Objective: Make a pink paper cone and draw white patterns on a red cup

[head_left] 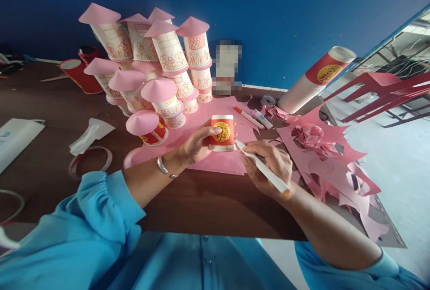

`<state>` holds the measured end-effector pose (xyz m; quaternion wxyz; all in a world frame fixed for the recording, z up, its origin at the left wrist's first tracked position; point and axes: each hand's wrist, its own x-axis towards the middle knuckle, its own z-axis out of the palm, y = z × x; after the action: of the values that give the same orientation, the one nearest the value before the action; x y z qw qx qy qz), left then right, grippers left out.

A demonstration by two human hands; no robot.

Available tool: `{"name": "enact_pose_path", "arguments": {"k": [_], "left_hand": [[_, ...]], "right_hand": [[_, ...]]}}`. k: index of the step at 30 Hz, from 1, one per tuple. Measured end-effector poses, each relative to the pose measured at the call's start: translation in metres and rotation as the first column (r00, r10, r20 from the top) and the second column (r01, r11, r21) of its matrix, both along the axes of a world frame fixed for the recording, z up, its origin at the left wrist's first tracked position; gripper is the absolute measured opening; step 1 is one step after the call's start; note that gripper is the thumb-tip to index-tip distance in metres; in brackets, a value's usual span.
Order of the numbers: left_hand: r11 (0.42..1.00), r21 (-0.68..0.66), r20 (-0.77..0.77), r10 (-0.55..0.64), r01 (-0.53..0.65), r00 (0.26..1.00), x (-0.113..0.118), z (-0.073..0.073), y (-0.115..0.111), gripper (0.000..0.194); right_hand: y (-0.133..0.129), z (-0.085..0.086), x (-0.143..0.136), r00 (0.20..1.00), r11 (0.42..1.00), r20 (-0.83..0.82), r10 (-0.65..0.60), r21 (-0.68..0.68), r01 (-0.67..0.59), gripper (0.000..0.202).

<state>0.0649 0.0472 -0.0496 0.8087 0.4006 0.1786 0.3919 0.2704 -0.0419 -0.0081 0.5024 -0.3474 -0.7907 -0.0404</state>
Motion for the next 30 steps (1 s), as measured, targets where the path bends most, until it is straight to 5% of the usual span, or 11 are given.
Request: {"name": "enact_pose_path", "arguments": {"k": [6,17,30], "left_hand": [[1.000,0.021,-0.065,-0.013,0.014,0.998,-0.0015,0.0048,-0.0039,0.061],[0.995,-0.093,0.036,0.048,-0.045,0.998,0.0042,0.0021,0.0043,0.053],[0.995,-0.051,0.005,0.088,-0.087,0.996,0.0033,0.0027,-0.0003,0.046]], "right_hand": [[-0.0007,-0.0038,-0.0021,0.998,0.998,0.047,0.048,-0.035,-0.047,0.014],[0.0017,-0.0034,-0.0020,1.000,1.000,-0.009,0.011,-0.009,-0.011,0.018],[0.0017,-0.0032,0.0013,0.999,0.999,-0.013,0.036,-0.034,-0.036,0.015]]}}
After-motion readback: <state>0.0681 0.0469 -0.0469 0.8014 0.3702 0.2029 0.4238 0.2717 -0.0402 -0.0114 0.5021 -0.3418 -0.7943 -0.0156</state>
